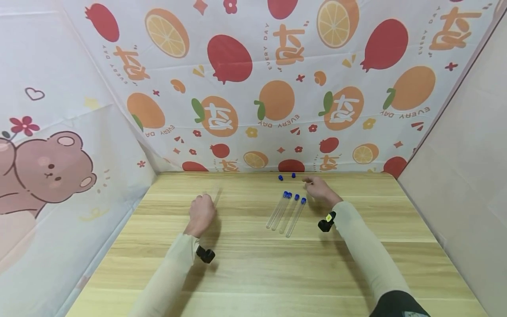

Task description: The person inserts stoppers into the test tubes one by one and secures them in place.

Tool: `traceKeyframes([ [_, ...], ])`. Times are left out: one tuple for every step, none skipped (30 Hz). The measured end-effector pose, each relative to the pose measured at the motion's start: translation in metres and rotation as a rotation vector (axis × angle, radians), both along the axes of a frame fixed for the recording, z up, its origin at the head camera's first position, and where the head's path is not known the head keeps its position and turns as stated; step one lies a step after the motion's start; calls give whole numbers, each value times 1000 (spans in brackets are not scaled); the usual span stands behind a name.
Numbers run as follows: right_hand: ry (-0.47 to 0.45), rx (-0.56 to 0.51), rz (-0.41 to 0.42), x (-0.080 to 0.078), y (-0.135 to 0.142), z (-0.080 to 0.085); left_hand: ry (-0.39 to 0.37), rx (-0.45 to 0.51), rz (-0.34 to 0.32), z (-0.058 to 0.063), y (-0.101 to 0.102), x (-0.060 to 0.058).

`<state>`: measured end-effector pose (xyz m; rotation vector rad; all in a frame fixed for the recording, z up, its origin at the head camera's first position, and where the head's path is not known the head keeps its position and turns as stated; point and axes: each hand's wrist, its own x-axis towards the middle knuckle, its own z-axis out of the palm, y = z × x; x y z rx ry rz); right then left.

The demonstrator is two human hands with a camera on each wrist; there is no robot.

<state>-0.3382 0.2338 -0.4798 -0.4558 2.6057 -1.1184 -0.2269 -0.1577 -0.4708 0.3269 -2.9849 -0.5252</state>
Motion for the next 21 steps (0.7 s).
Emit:
traceKeyframes([
  [0,-2,0,0,0,0,15,8,-6,1,0,2],
  [2,4,4,0,-1,2,33,22,-9,2,-1,4],
  [-1,8,1,-1,-1,2,47,39,-12,4,-1,6],
  [-4,10,-1,-1,-1,2,60,53,-14,5,-1,7],
  [-6,13,-3,-2,-2,3,75,68,-17,5,-1,9],
  [-5,14,-4,-2,-3,4,84,85,-12,6,-1,10],
  [-9,13,-8,-3,-3,4,88,100,-11,8,0,11],
  [-15,17,-13,-3,-3,5,92,118,-9,9,0,12],
  [-20,17,-18,-3,-4,5,93,130,-6,10,0,12],
  [-21,19,-20,-3,-4,6,96,143,-4,11,1,13],
  [-23,21,-21,-4,-4,7,99,155,-1,12,1,14],
  [-23,22,-24,-4,-5,8,100,165,1,13,2,14],
  [-23,24,-25,-5,-5,8,107,175,0,14,2,15],
  [-23,26,-25,-5,-5,8,122,186,-1,15,3,15],
  [-24,25,-27,-6,-6,7,137,192,-3,16,4,16],
  [-23,26,-29,-7,-6,7,149,198,-7,17,4,17],
  [-23,28,-29,-8,-6,6,162,200,-11,18,5,18],
  [-18,32,-28,-10,-7,6,180,205,-15,18,6,19],
  [-22,29,-32,-11,-7,5,199,209,-19,19,7,20],
  [-23,31,-33,-12,-8,5,216,210,-23,20,7,21],
  [-25,32,-38,-14,-9,4,228,210,-26,20,8,21],
])
